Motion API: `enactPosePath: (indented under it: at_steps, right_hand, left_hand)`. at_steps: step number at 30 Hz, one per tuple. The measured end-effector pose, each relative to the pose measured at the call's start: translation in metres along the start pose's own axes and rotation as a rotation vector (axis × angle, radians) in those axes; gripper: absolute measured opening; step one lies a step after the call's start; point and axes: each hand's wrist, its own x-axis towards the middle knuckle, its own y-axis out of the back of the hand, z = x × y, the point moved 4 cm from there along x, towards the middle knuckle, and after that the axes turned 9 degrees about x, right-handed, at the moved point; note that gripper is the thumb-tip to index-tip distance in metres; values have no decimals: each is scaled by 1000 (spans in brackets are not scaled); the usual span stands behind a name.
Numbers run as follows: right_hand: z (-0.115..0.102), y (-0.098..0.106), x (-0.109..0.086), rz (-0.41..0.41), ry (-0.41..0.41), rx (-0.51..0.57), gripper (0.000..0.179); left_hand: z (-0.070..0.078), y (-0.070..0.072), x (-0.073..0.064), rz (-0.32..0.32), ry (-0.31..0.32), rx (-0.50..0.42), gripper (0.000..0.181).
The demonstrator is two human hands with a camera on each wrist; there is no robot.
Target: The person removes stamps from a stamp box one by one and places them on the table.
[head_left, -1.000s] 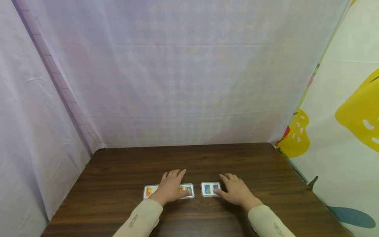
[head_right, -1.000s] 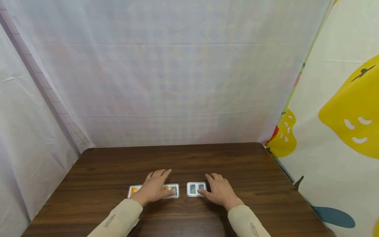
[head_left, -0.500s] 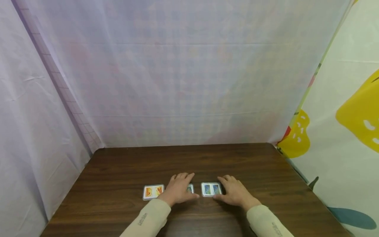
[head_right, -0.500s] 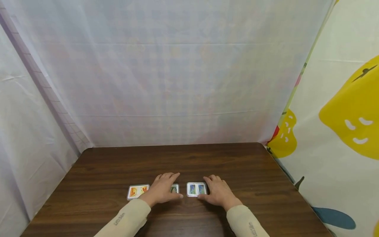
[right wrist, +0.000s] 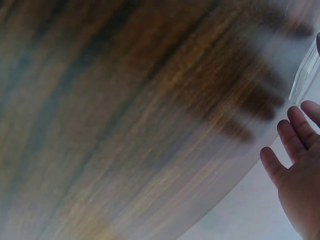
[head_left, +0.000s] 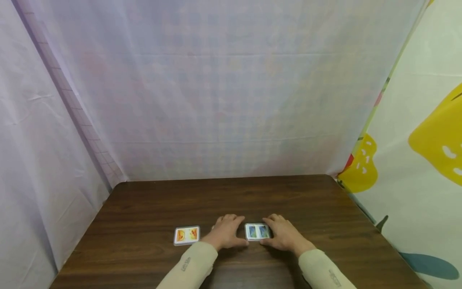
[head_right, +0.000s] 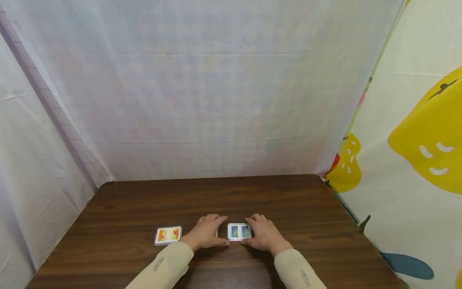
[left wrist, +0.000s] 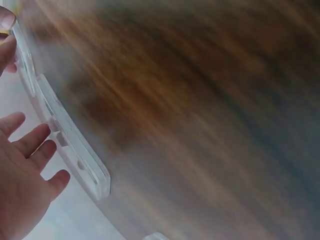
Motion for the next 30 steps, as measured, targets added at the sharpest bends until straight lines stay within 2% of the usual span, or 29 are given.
enactPosePath:
  at_steps: [7,15,30]
  right_hand:
    - [1,0,1,-6,-14,9,73]
    - [0,0,2,-22,-17,21,71]
    - [-1,-1,4,-40,-9,26,68]
  left_hand:
    - [5,-4,6,10,-10,17,81]
    - [4,-7,12,25,-20,10,79]
    - [6,-6,13,8,-18,12,70]
